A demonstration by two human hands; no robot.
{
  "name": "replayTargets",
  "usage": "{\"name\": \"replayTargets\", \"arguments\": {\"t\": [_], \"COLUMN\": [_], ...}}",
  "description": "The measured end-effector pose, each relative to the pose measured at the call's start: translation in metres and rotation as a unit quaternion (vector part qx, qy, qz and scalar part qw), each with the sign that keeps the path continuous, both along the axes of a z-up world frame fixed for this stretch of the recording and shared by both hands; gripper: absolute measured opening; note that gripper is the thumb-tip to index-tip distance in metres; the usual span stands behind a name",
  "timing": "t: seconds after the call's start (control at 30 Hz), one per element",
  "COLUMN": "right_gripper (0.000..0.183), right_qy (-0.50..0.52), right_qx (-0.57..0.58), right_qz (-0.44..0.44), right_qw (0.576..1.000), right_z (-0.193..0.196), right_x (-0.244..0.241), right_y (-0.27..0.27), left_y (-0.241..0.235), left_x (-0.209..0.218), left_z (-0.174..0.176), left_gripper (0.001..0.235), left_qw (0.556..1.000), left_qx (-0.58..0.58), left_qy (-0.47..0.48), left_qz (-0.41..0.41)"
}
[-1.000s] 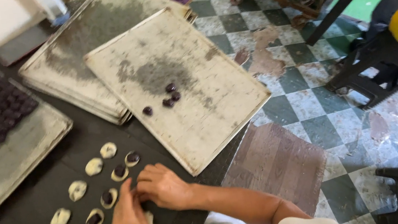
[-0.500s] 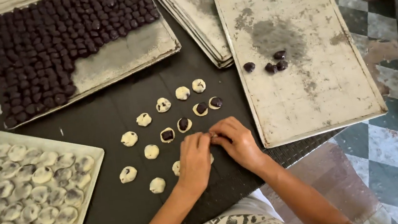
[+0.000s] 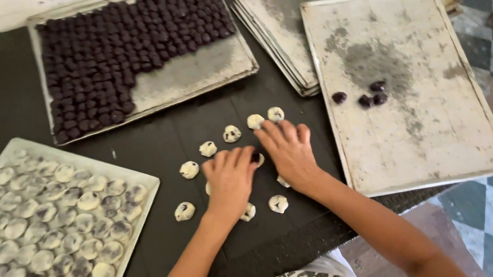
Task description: The person places dark round fillings into small white dough discs, folds them into sealed balls, and arranges them on a tray. The person then adjusts the positions of the finished sweets on the tray.
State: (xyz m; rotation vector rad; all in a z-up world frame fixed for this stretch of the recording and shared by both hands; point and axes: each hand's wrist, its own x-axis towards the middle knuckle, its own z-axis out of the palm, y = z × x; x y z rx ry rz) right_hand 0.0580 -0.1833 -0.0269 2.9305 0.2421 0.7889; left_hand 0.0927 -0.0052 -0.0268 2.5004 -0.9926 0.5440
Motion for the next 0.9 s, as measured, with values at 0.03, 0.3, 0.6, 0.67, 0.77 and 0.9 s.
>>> {"name": "replayTargets", "arguments": {"t": [0.03,0.3,0.6,0.67,0.77,0.9], "right_gripper": [0.039,0.012,0.016,0.036,0.042,0.020], "right_qy": [-0.003,0.116,0.065,0.031,0.008,0.052], "right_qx": [-0.002,0.218,0.195,0.232,0.296,0.391], "right_qz": [0.006,0.137,0.192,0.126,0.112,0.161], "right_qw": [1.000,0.959,0.960,0.964,0.949,0.905], "right_z": [0.000,-0.022,0.001,-0.045,-0.029,-0.045], "right_x": [0.008,0.022,-0.008,-0.004,-0.005,-0.008], "right_y": [-0.003,-0.012,0.011,0.012,0.011,0.014], "left_y": [-0.003,0.005,-0.011,-0.006,-0.005,-0.001], "left_x": [0.003,-0.001,0.020,0.021,0.019,0.013], "left_z": [-0.008,-0.012,-0.034,-0.041,-0.040,-0.020], "left_gripper": [0.033,0.018,0.028,0.038,0.040,0.050], "left_qw": [1.000,0.997,0.995,0.998,0.997,0.986], "left_qx": [-0.002,0.008,0.045,0.037,0.058,0.153], "left_qy": [-0.003,0.044,0.081,0.055,0.044,0.056], "left_qz": [0.006,-0.067,0.025,0.000,-0.009,0.023]}}
